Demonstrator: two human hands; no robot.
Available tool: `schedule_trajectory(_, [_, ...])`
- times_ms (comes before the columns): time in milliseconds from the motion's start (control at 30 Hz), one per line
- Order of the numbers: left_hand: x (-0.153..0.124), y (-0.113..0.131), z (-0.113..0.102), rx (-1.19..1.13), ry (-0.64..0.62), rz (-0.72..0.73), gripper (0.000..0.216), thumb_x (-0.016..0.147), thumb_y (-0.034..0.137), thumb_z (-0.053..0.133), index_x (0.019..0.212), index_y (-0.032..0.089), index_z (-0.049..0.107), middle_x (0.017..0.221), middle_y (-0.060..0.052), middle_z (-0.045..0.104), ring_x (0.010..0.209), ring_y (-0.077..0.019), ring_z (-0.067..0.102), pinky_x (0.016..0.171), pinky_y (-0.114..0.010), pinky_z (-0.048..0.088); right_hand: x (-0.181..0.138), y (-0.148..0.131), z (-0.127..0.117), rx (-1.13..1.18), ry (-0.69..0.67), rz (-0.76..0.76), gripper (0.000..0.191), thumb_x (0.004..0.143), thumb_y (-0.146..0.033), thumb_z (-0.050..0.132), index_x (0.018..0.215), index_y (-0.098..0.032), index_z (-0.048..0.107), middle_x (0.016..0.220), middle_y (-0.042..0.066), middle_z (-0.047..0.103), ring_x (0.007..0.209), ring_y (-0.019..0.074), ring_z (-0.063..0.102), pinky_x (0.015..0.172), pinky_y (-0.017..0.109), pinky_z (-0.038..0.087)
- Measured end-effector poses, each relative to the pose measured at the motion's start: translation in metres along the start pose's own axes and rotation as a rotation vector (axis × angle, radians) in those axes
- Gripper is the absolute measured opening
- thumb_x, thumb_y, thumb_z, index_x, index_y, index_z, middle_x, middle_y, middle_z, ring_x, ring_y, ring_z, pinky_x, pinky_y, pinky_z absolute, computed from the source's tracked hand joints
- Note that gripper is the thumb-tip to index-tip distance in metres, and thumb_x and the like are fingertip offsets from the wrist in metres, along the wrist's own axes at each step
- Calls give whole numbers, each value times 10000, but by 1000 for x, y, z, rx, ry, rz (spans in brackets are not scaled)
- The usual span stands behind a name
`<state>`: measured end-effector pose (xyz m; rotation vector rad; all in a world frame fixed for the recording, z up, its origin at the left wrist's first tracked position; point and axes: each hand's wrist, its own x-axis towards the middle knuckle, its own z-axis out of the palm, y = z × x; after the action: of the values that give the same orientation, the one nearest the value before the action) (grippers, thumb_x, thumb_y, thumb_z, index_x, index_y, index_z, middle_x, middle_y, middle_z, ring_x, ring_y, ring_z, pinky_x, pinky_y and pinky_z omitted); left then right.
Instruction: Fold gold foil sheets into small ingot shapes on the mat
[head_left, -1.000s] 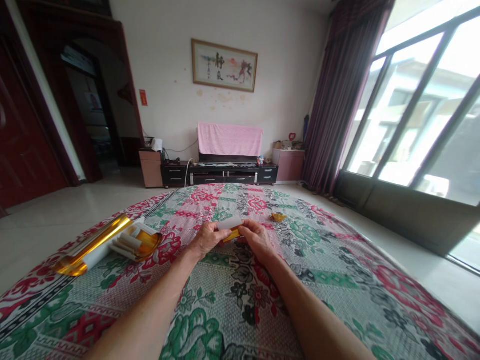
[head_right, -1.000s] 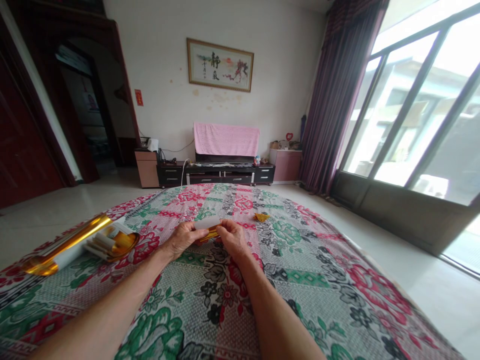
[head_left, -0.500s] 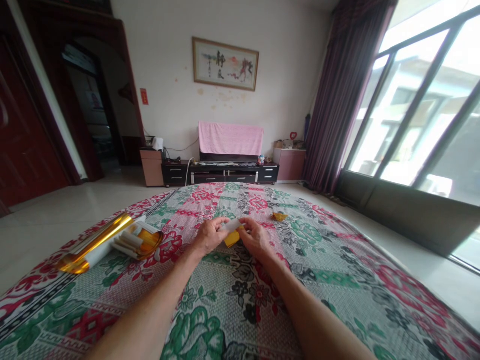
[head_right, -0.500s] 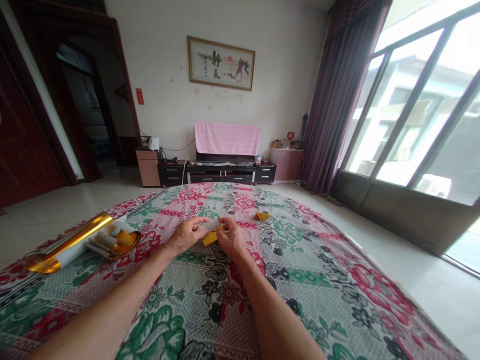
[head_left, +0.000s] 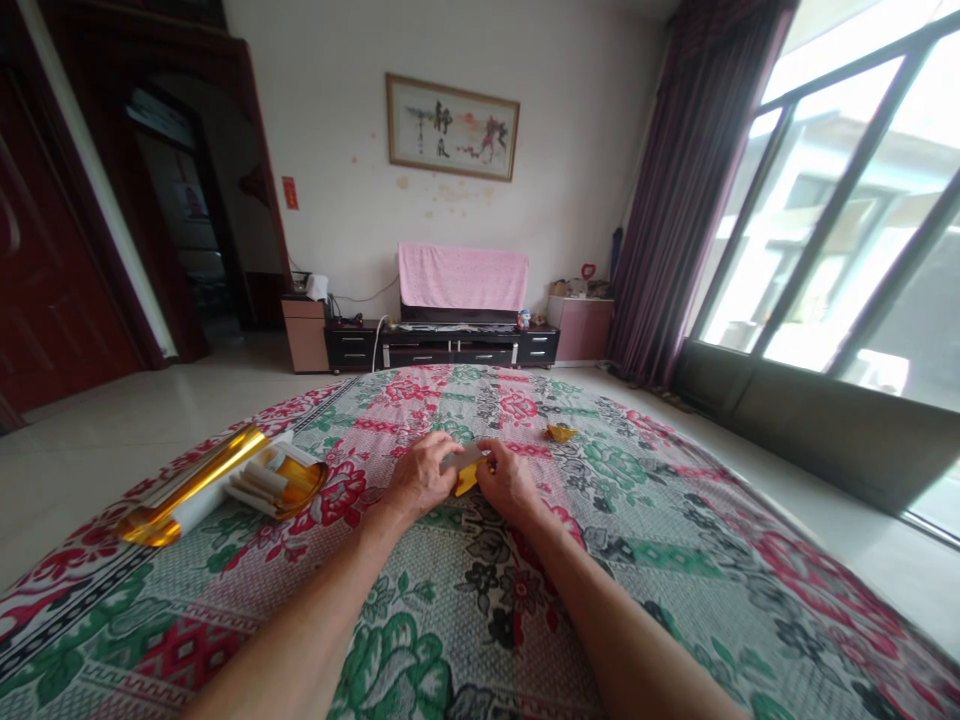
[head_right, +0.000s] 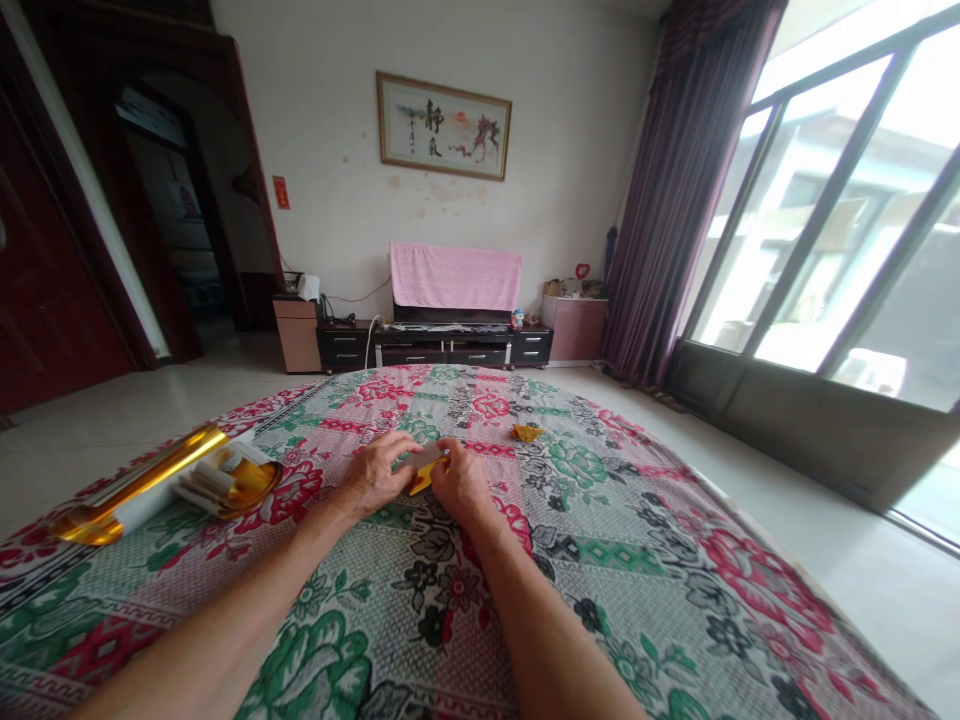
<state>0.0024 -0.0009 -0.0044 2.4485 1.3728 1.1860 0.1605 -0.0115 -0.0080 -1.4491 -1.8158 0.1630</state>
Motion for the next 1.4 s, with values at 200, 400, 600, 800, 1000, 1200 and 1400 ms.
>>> schedule_trajectory(200, [-2, -7, 3, 34, -93, 45, 139, 682, 179, 568, 717, 214, 697, 965, -48, 610, 921, -196, 537, 887, -329, 403, 0, -1, -1, -26, -13, 2, 331, 706, -140, 454, 1012, -175, 575, 748, 32, 655, 638, 155, 574, 597, 224, 374])
schedule_trajectory(400, [-3, -8, 5, 48, -92, 67, 127, 679, 184, 573, 707, 218, 693, 901, -34, 625, 878, -176, 555, 871, -302, 409, 0, 4, 4, -61, 31, -67, 337, 681, -117, 484, 1006, -149, 564, 864, 64, 614, 807, 174, 554, 721, 247, 390])
schedule_trajectory(600, [-3, -6, 5, 50, -99, 73, 105, 673, 182, 580, 689, 214, 679, 908, -31, 636, 867, -171, 562, 866, -304, 406, -5, 3, -2, -139, 18, -187, 149, 713, -154, 524, 816, -207, 618, 863, 38, 576, 823, 165, 507, 761, 272, 344])
schedule_trajectory(800, [-3, -4, 2, 56, -117, 67, 92, 678, 191, 583, 685, 208, 673, 909, -37, 643, 868, -171, 565, 854, -301, 404, -9, -5, -17, -205, -14, -338, 82, 746, -226, 555, 759, -214, 634, 919, 37, 576, 895, 186, 460, 817, 325, 289])
schedule_trajectory(1000, [-2, -6, 4, 39, -117, 83, 81, 681, 226, 601, 698, 207, 677, 905, -39, 651, 860, -174, 575, 851, -312, 415, -8, 0, -14, -157, -106, -396, 151, 764, -138, 499, 786, -202, 635, 806, 35, 579, 798, 152, 489, 766, 276, 320])
schedule_trajectory(1200, [-2, -17, 5, -24, -67, 82, 143, 677, 132, 549, 678, 192, 679, 881, -40, 665, 842, -151, 600, 810, -263, 465, -9, 4, -8, -88, -127, -372, 185, 768, -106, 468, 729, -185, 631, 750, 28, 565, 709, 119, 506, 684, 223, 337])
schedule_trajectory(1400, [-3, -25, -1, 5, -67, 80, 279, 624, 28, 483, 703, 198, 690, 919, -33, 668, 901, -144, 598, 872, -264, 454, -10, 1, -8, -90, -111, -358, 98, 763, -185, 532, 721, -178, 620, 724, 18, 534, 688, 113, 485, 655, 220, 331])
